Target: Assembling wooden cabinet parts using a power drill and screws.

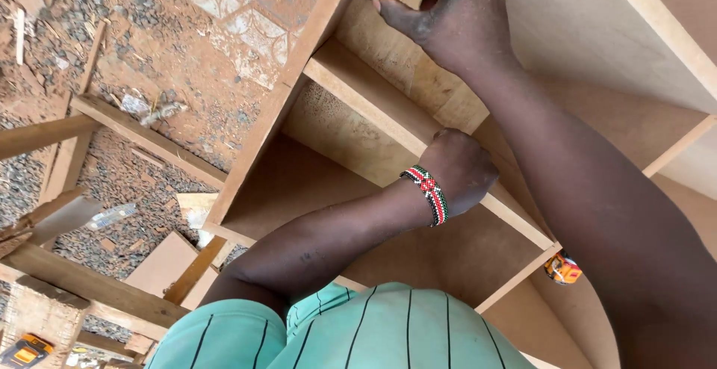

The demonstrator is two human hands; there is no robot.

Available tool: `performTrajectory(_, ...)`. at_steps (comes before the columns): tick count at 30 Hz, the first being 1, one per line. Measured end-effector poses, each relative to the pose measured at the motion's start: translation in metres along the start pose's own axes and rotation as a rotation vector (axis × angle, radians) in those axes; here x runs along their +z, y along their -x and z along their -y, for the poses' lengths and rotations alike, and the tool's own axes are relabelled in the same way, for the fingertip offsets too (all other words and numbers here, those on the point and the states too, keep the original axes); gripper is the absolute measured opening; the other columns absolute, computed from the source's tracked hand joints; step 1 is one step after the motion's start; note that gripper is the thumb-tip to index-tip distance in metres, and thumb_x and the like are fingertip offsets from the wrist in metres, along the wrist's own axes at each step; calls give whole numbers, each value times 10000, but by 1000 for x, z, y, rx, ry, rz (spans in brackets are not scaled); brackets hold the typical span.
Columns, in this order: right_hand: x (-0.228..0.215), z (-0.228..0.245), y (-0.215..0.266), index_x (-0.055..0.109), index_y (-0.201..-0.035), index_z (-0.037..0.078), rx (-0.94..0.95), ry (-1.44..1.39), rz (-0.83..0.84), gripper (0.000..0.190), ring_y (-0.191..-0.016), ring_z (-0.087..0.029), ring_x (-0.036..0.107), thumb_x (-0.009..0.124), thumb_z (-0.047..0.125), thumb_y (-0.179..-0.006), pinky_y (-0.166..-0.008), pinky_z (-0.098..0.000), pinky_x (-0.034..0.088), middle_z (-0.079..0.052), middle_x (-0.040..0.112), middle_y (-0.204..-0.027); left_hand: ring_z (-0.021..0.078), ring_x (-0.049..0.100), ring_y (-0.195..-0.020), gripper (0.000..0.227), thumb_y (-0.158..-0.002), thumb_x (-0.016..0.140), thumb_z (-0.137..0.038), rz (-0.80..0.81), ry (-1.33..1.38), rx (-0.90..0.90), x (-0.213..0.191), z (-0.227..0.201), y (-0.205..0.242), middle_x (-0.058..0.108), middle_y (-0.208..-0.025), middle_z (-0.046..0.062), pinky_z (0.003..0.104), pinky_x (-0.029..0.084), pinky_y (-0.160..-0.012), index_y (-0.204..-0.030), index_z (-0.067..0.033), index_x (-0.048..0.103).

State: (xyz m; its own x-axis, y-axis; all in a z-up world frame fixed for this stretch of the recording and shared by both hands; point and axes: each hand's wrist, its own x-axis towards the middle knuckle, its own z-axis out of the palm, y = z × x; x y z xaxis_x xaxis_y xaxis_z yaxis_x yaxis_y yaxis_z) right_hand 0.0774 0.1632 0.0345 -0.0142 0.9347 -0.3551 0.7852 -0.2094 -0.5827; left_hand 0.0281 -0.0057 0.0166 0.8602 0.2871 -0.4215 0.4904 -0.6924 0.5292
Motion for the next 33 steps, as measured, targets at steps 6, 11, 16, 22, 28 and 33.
performTrajectory(6, 1, -9, 0, 747, -1229, 224, -65, 33, -109, 445, -1002, -243, 759, 918, 553, -982, -771, -460, 570, -4, 801, -1121, 220, 603, -667, 307, -812, 694, 9, 10, -16, 9, -11, 0, 2, 623, -741, -134, 367, 284, -577, -802, -294, 745)
performTrajectory(11, 4, -17, 11, 577, -1185, 188, -140, -135, -157, 420, -774, -161, 644, 936, 236, -973, -675, -385, 513, 28, 681, -913, 211, 598, -681, 331, -821, 675, 34, 42, -33, 6, -15, -1, 2, 623, -760, -136, 364, 274, -585, -845, -288, 743)
performTrajectory(16, -11, -10, 22, 693, -1306, 201, -169, -114, -61, 434, -905, -164, 635, 916, 248, -936, -734, -361, 532, 34, 711, -1144, 288, 731, -803, 326, -897, 666, -14, 48, -17, 9, -13, -3, 1, 775, -898, -111, 412, 401, -597, -970, -280, 841)
performTrajectory(22, 25, -17, 22, 719, -1302, 147, -546, 129, -168, 597, -1402, -442, 646, 1021, 261, -799, -1127, -570, 447, -75, 791, -1341, 236, 556, -674, 290, -827, 663, 16, -120, -51, -39, 6, -8, -3, 583, -750, -93, 400, 276, -591, -853, -266, 728)
performTrajectory(28, -11, 20, 23, 771, -1162, 246, -36, -302, 94, 243, -800, -38, 567, 872, 212, -944, -701, -289, 437, 116, 671, -914, 203, 546, -673, 315, -827, 651, 35, 48, -6, -7, -18, -4, 2, 578, -745, -135, 362, 203, -606, -816, -269, 730)
performTrajectory(33, 1, 18, 27, 722, -1213, 229, -170, -314, 39, 344, -913, -90, 636, 898, 157, -926, -772, -297, 507, 81, 721, -1092, 333, 761, -1021, 323, -958, 664, -84, 90, -16, 15, -21, -1, 1, 800, -1071, -75, 544, 489, -751, -1124, -291, 848)
